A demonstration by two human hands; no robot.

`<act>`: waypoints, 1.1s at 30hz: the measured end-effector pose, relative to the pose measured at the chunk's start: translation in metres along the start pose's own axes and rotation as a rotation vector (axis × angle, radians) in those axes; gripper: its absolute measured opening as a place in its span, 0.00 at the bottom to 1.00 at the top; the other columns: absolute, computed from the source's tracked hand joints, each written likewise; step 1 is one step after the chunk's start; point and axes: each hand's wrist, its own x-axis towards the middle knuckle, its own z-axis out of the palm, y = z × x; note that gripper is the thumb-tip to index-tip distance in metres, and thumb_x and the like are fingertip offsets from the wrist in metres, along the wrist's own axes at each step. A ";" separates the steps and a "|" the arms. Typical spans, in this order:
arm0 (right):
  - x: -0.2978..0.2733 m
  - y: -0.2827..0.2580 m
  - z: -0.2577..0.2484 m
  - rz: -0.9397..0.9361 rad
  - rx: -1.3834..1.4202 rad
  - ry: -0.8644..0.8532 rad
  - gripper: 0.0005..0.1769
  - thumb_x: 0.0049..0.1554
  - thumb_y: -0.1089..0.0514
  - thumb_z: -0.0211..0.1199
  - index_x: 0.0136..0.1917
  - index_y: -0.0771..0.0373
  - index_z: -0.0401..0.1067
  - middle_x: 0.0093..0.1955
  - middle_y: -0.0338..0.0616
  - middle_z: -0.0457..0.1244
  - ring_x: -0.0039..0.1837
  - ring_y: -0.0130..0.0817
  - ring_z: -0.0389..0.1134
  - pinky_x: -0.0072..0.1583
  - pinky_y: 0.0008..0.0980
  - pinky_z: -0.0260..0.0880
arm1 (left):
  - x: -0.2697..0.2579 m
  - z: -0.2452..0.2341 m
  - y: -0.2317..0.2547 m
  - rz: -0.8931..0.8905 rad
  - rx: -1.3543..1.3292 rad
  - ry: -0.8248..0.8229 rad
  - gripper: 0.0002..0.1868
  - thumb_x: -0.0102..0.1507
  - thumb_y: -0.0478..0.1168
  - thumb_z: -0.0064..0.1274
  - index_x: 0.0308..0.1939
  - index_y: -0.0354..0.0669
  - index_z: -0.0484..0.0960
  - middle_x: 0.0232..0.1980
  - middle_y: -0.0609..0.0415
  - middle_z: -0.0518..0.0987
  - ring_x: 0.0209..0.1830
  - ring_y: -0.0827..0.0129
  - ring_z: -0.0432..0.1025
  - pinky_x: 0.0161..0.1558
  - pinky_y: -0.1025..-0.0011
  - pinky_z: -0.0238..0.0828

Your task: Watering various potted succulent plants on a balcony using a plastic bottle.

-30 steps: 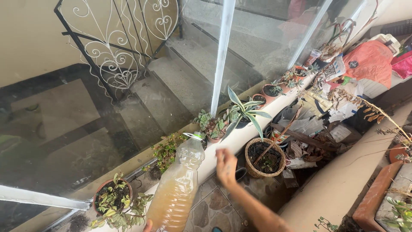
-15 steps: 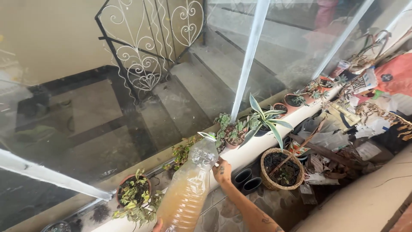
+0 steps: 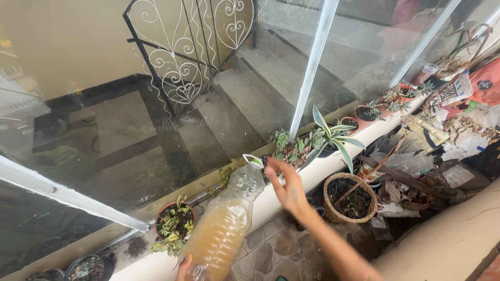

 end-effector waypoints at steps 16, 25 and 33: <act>0.101 0.017 0.020 -0.056 -0.333 -0.505 0.20 0.51 0.52 0.76 0.52 0.64 0.77 0.39 0.49 0.72 0.45 0.40 0.73 0.49 0.39 0.73 | -0.087 0.172 0.118 -0.159 0.522 0.203 0.52 0.51 0.72 0.51 0.76 0.63 0.55 0.68 0.41 0.71 0.49 0.43 0.78 0.36 0.48 0.81; 0.111 0.043 0.027 -0.011 -0.203 -0.615 0.17 0.51 0.52 0.75 0.52 0.61 0.81 0.42 0.46 0.74 0.44 0.32 0.76 0.48 0.35 0.75 | -0.096 0.199 0.128 -0.154 0.587 0.281 0.55 0.53 0.72 0.49 0.79 0.59 0.49 0.67 0.32 0.67 0.49 0.31 0.79 0.40 0.46 0.83; 0.112 0.034 0.024 0.052 -0.201 -0.649 0.17 0.52 0.51 0.73 0.53 0.61 0.81 0.44 0.46 0.74 0.47 0.33 0.76 0.50 0.35 0.75 | -0.104 0.219 0.140 -0.181 0.611 0.315 0.54 0.53 0.71 0.48 0.79 0.65 0.47 0.66 0.34 0.64 0.50 0.31 0.78 0.40 0.48 0.84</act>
